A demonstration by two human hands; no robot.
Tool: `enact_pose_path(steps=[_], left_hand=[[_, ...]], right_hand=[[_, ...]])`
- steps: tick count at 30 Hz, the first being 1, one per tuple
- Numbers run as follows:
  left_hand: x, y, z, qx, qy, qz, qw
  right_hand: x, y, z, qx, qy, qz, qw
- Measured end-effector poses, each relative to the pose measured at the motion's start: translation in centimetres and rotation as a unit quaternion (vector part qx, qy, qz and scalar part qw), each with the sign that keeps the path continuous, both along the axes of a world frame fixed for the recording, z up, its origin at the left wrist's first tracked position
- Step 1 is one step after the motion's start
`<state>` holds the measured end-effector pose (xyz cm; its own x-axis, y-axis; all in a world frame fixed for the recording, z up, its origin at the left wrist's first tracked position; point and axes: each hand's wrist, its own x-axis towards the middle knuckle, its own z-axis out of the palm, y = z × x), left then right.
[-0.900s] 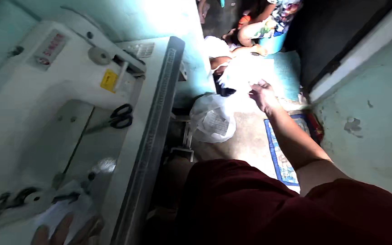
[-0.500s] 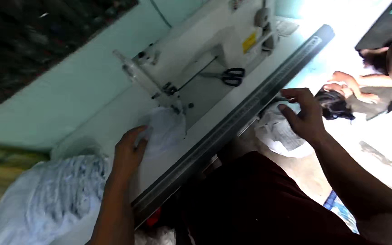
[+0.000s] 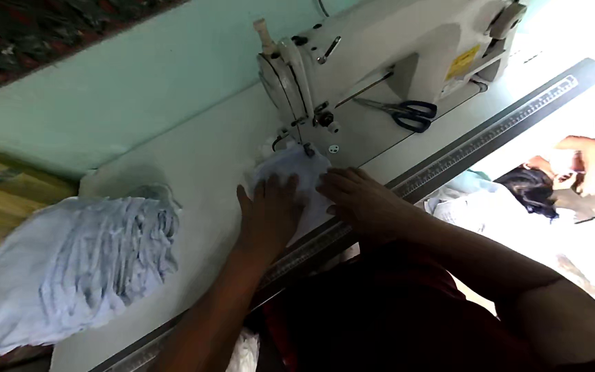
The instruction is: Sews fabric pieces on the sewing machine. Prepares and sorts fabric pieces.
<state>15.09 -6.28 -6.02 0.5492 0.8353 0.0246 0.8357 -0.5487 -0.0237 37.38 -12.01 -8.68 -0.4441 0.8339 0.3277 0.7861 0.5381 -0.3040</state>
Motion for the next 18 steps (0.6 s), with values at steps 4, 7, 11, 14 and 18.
enact_pose_path(steps=[4,7,11,14,18], left_hand=[[-0.7,4.4,-1.4,-0.037,-0.135,-0.217,0.966],[-1.4,5.8,-2.0,-0.088,-0.136,-0.3,0.94],[-1.9,6.2,-1.4,-0.106,-0.134,-0.286,0.943],[-2.0,6.5,-2.1,-0.093,-0.15,-0.303,0.936],[-2.0,6.6,-2.0,-0.078,-0.139,-0.309,0.938]], right_hand=[[-1.3,0.2,0.5,-0.069,-0.043,-0.018,0.997],[-1.8,-0.3,-0.2,-0.034,-0.059,-0.027,0.997],[-2.3,-0.6,-0.9,0.021,-0.074,-0.033,0.996],[-2.3,-0.7,-1.2,0.052,-0.084,-0.036,0.994],[-2.2,-0.6,-1.3,0.061,-0.096,-0.038,0.993]])
